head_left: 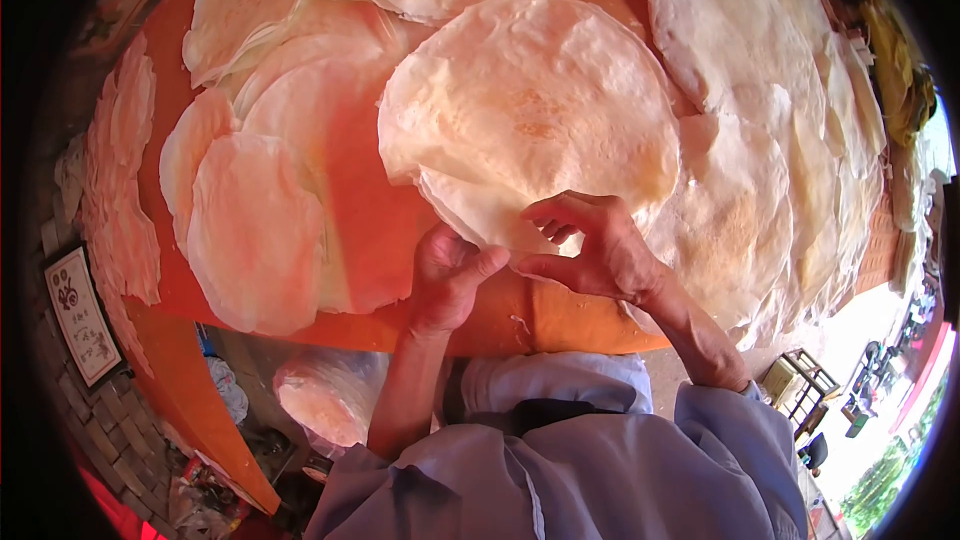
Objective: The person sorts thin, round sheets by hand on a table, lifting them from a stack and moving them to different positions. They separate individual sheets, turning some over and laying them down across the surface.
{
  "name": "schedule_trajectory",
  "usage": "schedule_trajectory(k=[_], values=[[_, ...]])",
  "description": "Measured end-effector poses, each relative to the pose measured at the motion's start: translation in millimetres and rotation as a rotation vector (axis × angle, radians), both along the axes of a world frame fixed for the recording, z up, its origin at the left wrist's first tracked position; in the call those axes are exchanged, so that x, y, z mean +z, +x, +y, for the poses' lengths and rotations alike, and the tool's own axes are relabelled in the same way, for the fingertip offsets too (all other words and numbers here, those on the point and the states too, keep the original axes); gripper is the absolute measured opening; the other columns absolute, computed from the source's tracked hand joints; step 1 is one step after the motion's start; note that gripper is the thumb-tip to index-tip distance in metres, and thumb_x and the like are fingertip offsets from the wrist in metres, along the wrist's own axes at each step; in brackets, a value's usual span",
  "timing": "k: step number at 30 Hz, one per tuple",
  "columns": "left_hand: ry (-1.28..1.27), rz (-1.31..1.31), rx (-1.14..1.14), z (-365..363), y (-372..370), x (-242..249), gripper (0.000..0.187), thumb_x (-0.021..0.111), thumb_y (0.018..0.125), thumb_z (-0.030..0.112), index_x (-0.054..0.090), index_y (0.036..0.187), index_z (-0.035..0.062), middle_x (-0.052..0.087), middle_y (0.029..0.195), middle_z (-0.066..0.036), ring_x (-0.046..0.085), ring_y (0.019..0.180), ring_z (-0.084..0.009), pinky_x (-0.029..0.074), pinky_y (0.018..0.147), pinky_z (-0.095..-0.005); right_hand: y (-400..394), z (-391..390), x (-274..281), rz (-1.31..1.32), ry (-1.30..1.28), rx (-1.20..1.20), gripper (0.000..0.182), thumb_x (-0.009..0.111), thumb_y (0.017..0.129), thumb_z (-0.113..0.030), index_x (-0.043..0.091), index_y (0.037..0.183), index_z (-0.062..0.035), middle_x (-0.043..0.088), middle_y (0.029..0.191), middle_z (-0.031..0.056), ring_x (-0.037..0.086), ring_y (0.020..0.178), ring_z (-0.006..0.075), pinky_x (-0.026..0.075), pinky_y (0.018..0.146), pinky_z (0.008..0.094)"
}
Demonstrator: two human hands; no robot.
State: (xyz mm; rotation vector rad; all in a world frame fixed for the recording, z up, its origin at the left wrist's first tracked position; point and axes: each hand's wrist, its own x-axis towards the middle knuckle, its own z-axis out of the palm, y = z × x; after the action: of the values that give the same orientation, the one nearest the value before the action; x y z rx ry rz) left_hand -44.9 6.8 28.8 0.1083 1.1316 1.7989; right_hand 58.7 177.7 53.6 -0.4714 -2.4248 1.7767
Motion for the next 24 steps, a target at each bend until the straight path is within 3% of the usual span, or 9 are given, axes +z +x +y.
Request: schedule_trajectory(k=[5, 8, 14, 16, 17, 19, 20, 22, 24], values=[[-0.077, 0.041, -0.034, 4, -2, 4, 0.044, 0.068, 0.080, 0.001, 0.050, 0.120, -0.0017, 0.058, 0.115, -0.007, 0.055, 0.106, -0.0139, 0.044, 0.093, -0.0291, 0, 2, -14, 0.012, 0.011, -0.019, 0.022, 0.072, 0.075, -0.011, 0.065, 0.093, -0.0005, 0.064, 0.073, 0.0171, 0.066, 0.065, 0.0301, 0.053, 0.059, 0.0345], [-0.116, 0.082, -0.042, 3, -3, 2, 0.040, 0.064, 0.079, -0.002, 0.051, 0.117, -0.0023, 0.058, 0.113, -0.006, 0.056, 0.104, -0.0133, 0.044, 0.092, -0.0286, -7, -4, -11, 0.113, 0.251, -0.044, 0.011, 0.066, 0.079, -0.006, 0.062, 0.087, -0.0011, 0.062, 0.069, 0.0184, 0.063, 0.062, 0.0360, 0.051, 0.054, 0.0378], [-0.340, 0.004, 0.147, -5, 1, -20, 0.042, 0.053, 0.071, -0.007, 0.055, 0.112, -0.0002, 0.060, 0.101, -0.003, 0.058, 0.087, -0.0107, 0.047, 0.073, -0.0223, -8, -8, -19, -0.008, 0.206, -0.293, 0.013, 0.060, 0.080, -0.003, 0.051, 0.089, -0.0029, 0.059, 0.067, 0.0200, 0.059, 0.061, 0.0403, 0.048, 0.051, 0.0429], [-0.339, -0.097, 0.194, -7, 2, -22, 0.043, 0.051, 0.070, -0.005, 0.055, 0.112, 0.0006, 0.060, 0.098, -0.002, 0.057, 0.082, -0.0103, 0.046, 0.063, -0.0199, -6, -15, -38, -0.094, 0.372, -0.284, 0.013, 0.059, 0.080, -0.005, 0.049, 0.089, -0.0037, 0.056, 0.063, 0.0188, 0.058, 0.057, 0.0404, 0.046, 0.049, 0.0441], [-0.316, -0.129, 0.160, -10, 0, -20, 0.040, 0.053, 0.074, -0.003, 0.055, 0.113, 0.0014, 0.060, 0.100, -0.003, 0.059, 0.085, -0.0120, 0.048, 0.062, -0.0222, -9, -21, -27, -0.016, 0.372, -0.237, 0.015, 0.061, 0.080, -0.011, 0.049, 0.086, -0.0040, 0.053, 0.059, 0.0175, 0.056, 0.053, 0.0390, 0.045, 0.047, 0.0448], [-0.333, -0.270, 0.269, -8, -3, -21, 0.037, 0.053, 0.080, 0.000, 0.053, 0.117, 0.0023, 0.060, 0.102, -0.004, 0.059, 0.089, -0.0128, 0.050, 0.067, -0.0237, -12, -37, -19, 0.073, 0.445, -0.052, 0.034, 0.069, 0.074, -0.033, 0.052, 0.088, -0.0069, 0.056, 0.077, 0.0112, 0.059, 0.067, 0.0325, 0.049, 0.055, 0.0422], [-0.344, -0.337, 0.327, -4, -4, -22, 0.036, 0.054, 0.082, 0.002, 0.053, 0.118, 0.0027, 0.059, 0.104, -0.004, 0.059, 0.091, -0.0132, 0.050, 0.069, -0.0244, -12, -47, -35, 0.036, 0.429, -0.022, 0.033, 0.069, 0.073, -0.035, 0.056, 0.088, -0.0088, 0.054, 0.085, 0.0076, 0.059, 0.075, 0.0311, 0.050, 0.060, 0.0420], [-0.359, -0.222, 0.326, 5, -1, -18, 0.035, 0.054, 0.087, 0.006, 0.050, 0.122, 0.0031, 0.058, 0.108, -0.004, 0.058, 0.096, -0.0142, 0.051, 0.075, -0.0260, -17, -40, -31, 0.108, 0.592, 0.058, 0.024, 0.067, 0.077, -0.029, 0.058, 0.082, -0.0077, 0.058, 0.078, 0.0108, 0.060, 0.069, 0.0338, 0.049, 0.058, 0.0437], [-0.345, -0.118, 0.324, 3, 2, -19, 0.036, 0.054, 0.090, 0.009, 0.048, 0.125, 0.0030, 0.057, 0.112, -0.004, 0.058, 0.100, -0.0148, 0.050, 0.080, -0.0275, -17, -23, -25, 0.022, 0.376, -0.030, 0.019, 0.068, 0.078, -0.023, 0.060, 0.084, -0.0064, 0.059, 0.073, 0.0144, 0.060, 0.066, 0.0341, 0.048, 0.057, 0.0421]])
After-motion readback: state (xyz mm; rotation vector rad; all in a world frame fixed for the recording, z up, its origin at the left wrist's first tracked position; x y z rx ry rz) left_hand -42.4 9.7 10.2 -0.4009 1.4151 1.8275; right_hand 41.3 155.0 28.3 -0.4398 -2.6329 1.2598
